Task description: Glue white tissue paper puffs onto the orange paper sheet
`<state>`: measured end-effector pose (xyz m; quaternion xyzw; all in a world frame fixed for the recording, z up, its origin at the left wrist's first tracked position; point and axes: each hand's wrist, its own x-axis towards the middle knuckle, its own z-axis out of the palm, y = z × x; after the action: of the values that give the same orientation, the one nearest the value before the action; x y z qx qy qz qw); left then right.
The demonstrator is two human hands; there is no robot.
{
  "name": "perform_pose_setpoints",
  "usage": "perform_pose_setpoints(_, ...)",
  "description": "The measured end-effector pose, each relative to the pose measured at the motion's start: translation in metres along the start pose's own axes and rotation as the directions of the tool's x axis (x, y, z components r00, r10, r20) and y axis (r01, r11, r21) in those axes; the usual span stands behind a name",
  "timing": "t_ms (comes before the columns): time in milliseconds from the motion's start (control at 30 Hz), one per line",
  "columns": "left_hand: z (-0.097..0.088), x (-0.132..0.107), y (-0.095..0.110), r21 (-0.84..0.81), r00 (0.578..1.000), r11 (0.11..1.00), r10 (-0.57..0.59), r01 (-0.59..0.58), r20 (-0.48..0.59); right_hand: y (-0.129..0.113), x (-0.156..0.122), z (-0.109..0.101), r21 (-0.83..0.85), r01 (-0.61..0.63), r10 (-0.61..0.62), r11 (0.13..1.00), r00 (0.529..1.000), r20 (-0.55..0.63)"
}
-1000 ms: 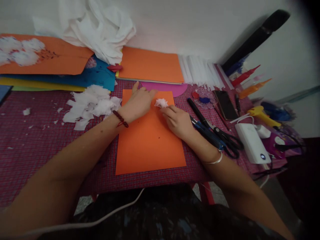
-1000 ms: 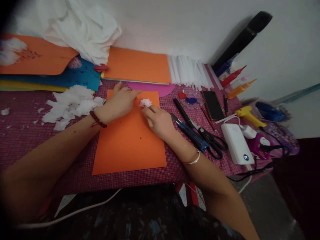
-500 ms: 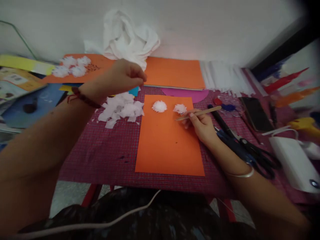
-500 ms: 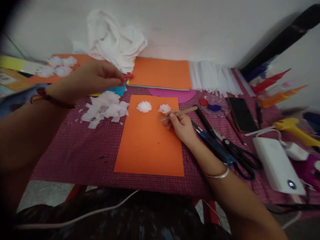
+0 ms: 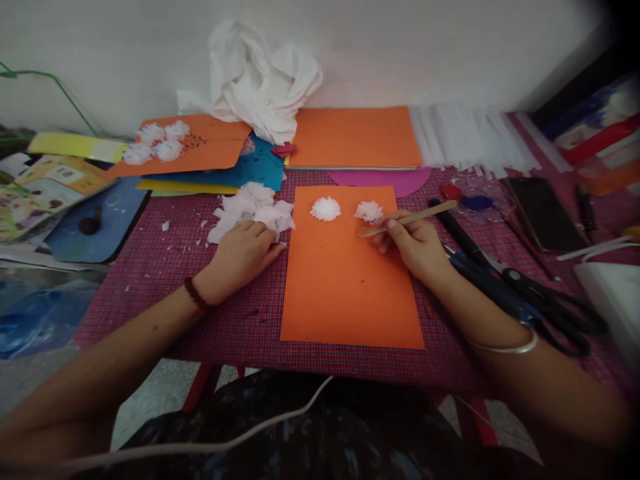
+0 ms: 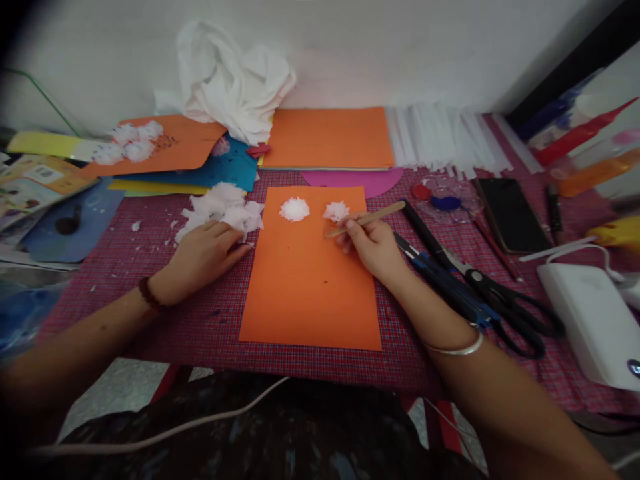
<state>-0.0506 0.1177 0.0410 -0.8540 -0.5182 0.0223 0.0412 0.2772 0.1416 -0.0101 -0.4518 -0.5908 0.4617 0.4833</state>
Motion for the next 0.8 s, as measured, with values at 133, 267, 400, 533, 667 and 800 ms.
perform_pose_setpoints(133, -0.003, 0.006, -0.005, -0.044, 0.998, 0.997, -0.057, 0.056, -0.019, -0.003, 0.001, 0.0, 0.006, 0.021, -0.021, 1.0, 0.999, -0.042)
perform_pose_setpoints(267, -0.032, 0.013, -0.013, -0.367, 0.966, 0.916, -0.221, 0.159, -0.133, -0.006, 0.005, -0.002, 0.005, 0.06, -0.058, 0.998, 0.986, -0.156)
perform_pose_setpoints(400, -0.061, 0.035, 0.006, -0.637, 0.949, 0.767, -0.251, 0.073, -0.193, -0.005, 0.008, -0.003, -0.015, 0.06, -0.062, 0.998, 0.976, -0.209)
perform_pose_setpoints(533, -0.06, 0.074, 0.042, -0.749, 0.973, 0.662, -0.151, -0.031, -0.173, -0.001, 0.009, -0.002, 0.003, 0.092, -0.091, 0.996, 0.982, -0.165)
perform_pose_setpoints(667, -0.04, 0.114, 0.069, -0.894, 0.986, 0.443, -0.109, -0.064, -0.125, 0.006, 0.012, -0.001, 0.009, 0.099, -0.097, 0.995, 0.984, -0.15)
perform_pose_setpoints(800, -0.02, 0.132, 0.074, -0.974, 0.988, 0.225, -0.14, -0.028, -0.06, 0.012, 0.015, -0.002, -0.018, 0.115, -0.117, 0.993, 0.982, -0.151)
